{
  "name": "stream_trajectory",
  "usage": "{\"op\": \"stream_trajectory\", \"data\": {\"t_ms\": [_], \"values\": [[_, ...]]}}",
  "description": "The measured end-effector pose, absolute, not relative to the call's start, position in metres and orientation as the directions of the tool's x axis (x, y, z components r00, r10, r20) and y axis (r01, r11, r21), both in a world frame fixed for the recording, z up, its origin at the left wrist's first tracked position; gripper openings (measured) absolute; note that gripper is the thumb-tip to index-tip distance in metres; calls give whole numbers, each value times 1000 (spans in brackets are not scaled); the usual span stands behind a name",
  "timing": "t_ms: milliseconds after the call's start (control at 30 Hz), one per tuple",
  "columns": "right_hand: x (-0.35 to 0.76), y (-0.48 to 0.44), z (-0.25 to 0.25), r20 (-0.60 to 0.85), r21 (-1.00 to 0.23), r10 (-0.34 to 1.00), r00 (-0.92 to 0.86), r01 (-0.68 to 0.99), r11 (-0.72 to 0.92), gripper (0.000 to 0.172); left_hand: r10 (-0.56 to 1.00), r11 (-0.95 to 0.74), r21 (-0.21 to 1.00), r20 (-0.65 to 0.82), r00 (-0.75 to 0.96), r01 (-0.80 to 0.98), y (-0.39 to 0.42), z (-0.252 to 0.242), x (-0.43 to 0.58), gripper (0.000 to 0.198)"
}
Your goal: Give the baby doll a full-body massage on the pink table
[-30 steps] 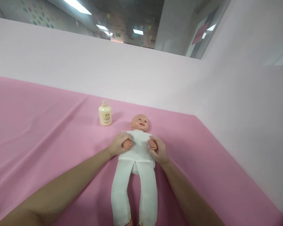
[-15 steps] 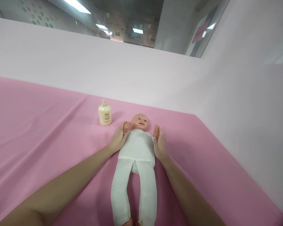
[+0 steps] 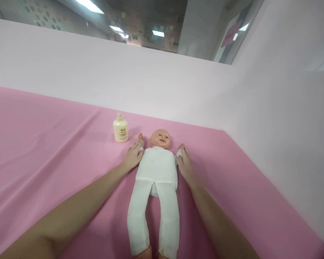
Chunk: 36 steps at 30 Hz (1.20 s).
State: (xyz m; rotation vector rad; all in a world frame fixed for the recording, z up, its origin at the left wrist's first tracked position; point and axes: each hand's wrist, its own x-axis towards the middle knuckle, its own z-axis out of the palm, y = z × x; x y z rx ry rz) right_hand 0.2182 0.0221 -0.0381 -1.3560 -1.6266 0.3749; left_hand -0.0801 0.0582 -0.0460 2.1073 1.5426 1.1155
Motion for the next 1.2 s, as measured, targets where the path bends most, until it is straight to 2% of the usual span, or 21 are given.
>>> {"op": "stream_trajectory", "data": {"t_ms": [200,400,567,700,800,900,967,1067,1200], "values": [[219,27,-44,451,-752,888,88,573,326,58,894,-392,658,437,98,643,63,-51,-82,60],[217,19,-33,478,-722,876,71,599,346,55,893,-423,712,431,127,560,58,-47,-81,61],[211,11,-23,619,-652,778,108,623,432,68,861,-485,747,500,96,455,51,-38,-79,74],[207,5,-22,675,-624,730,105,608,490,78,851,-501,778,522,53,380,46,-30,-80,83],[205,1,-21,716,-579,695,56,604,548,78,774,-604,665,621,125,440,38,-24,-80,59],[202,-4,-19,754,-500,655,-46,605,619,71,648,-746,498,696,310,442,28,-17,-77,32],[200,-8,-15,744,-447,648,-162,600,664,60,574,-813,432,704,417,390,23,-14,-73,28],[197,-13,-10,681,-381,653,-331,602,702,42,548,-833,395,688,476,388,20,-10,-70,26],[195,-15,-7,659,-352,649,-380,606,713,39,563,-822,386,659,499,419,21,-10,-71,22]]}}
